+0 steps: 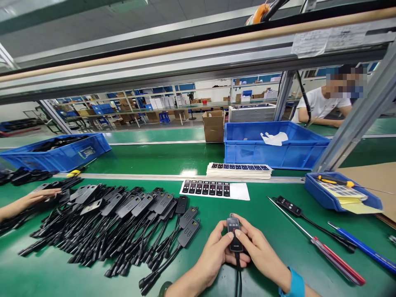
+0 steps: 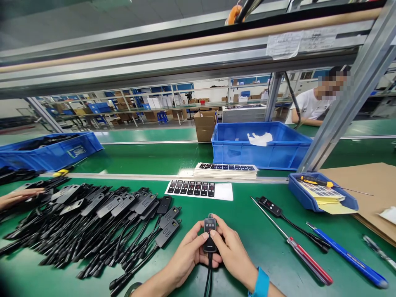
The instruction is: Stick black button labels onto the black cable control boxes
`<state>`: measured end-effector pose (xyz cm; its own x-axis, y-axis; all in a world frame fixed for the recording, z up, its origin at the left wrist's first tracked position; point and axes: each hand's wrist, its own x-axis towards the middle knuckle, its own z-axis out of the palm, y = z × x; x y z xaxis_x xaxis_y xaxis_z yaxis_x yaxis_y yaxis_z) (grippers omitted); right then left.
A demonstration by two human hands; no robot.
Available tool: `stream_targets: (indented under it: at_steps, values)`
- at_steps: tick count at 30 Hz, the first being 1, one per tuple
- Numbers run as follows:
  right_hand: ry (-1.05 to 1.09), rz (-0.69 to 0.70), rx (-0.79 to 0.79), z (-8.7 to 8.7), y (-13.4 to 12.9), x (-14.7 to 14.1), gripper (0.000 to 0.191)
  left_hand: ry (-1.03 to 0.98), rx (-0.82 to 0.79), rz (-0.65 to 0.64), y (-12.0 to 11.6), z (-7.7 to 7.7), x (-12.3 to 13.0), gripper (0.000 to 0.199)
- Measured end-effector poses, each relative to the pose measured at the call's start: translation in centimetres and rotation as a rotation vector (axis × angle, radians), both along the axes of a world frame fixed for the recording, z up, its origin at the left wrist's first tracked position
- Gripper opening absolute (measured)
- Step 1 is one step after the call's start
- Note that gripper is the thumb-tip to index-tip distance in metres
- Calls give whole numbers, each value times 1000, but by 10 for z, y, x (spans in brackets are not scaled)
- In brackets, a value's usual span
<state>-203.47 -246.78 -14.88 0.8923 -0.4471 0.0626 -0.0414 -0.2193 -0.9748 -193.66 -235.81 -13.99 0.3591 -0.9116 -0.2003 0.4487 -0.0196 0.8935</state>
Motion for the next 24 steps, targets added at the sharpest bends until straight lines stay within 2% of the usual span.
stream_targets:
  at_steps: [10,24]
  values:
    - [-2,0,18,7,2,-3,63,-43,-18,-45,1,7,-2,51]
    - [17,-3,6,7,2,-4,64,-18,-20,-35,4,6,-3,48]
